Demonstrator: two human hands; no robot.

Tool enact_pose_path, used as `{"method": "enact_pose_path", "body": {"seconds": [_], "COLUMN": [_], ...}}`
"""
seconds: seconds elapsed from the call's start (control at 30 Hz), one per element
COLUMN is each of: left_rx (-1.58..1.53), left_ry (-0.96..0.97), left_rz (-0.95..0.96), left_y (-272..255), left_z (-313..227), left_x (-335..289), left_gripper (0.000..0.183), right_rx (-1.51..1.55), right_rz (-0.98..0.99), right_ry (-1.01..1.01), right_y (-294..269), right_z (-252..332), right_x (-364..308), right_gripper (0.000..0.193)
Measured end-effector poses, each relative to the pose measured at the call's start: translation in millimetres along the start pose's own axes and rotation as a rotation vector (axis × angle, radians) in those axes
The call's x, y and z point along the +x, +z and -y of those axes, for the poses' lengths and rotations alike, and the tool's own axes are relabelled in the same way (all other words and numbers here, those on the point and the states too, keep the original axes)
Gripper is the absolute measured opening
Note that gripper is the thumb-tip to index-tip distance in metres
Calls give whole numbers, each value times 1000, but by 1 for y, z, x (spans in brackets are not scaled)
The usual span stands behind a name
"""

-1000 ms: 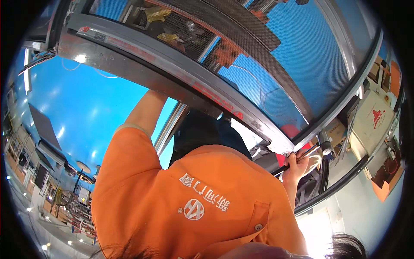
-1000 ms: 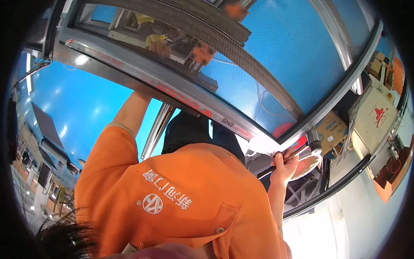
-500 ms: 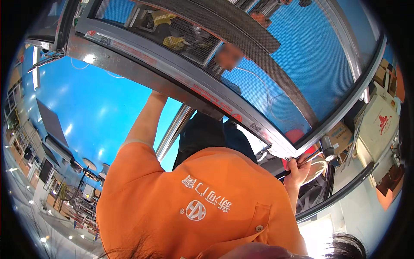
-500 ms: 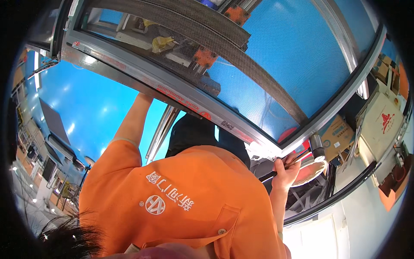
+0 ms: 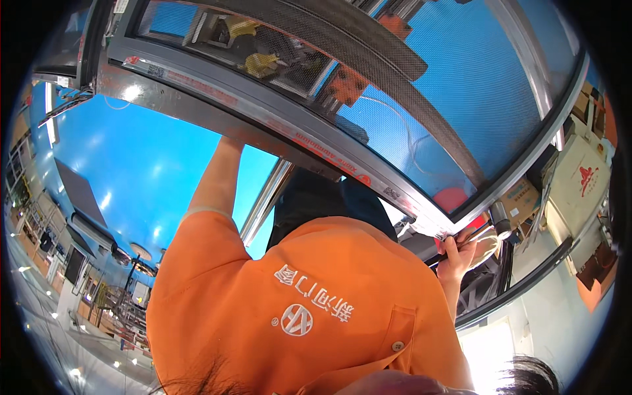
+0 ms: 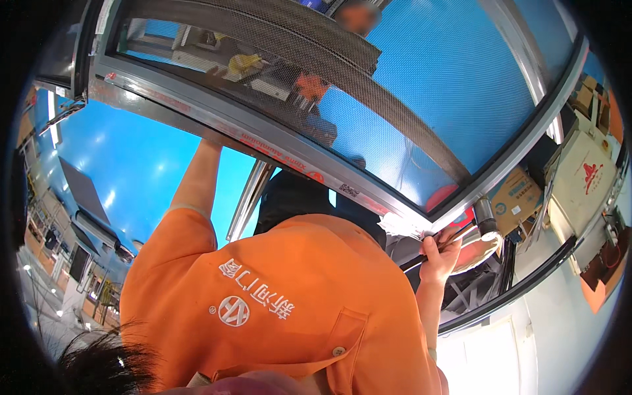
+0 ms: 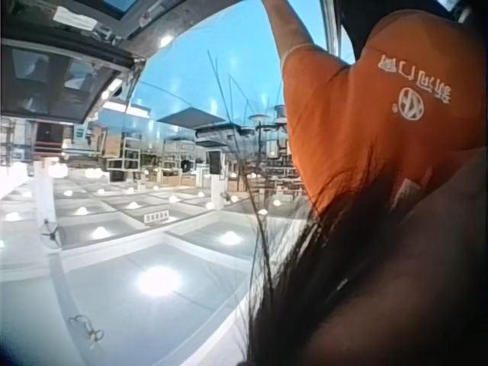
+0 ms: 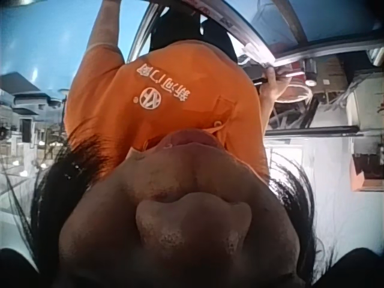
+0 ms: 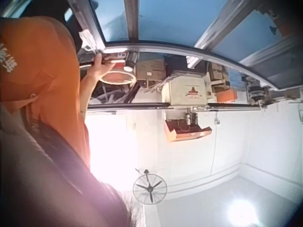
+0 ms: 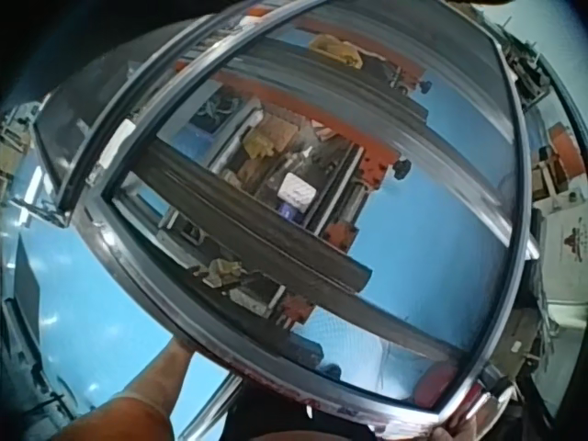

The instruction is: Assemble and adjust a metal frame using a hammer and a specialized tool.

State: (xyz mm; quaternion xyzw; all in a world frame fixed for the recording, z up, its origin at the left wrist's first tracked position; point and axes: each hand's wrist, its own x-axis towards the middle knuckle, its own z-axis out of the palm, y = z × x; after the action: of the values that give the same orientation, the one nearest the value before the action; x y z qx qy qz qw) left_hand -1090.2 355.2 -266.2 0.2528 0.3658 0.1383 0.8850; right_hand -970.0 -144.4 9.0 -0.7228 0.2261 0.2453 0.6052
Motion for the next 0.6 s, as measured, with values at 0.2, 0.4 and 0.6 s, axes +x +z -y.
{"method": "enact_pose_path", "body": {"seconds": [0.2,0.4,0.6], "left_rx": [61,127,180], "left_ry": [-98,-140,-201], "left_rz": [-93,-201,-252], "left_y": [-44,-136,-152], "left_z": [3,-23,0], "left_x": [65,268,363], "left_gripper": [64,66,68], "right_rx": [-30,-32,-44], "right_rz": [-55,-32,-125], "right_ry": [12,41,70], "right_y": [0,-15,-4], "right_z": [5,2,8], "right_x": [-5,-5,-13], "right_gripper": [38,35,31]}}
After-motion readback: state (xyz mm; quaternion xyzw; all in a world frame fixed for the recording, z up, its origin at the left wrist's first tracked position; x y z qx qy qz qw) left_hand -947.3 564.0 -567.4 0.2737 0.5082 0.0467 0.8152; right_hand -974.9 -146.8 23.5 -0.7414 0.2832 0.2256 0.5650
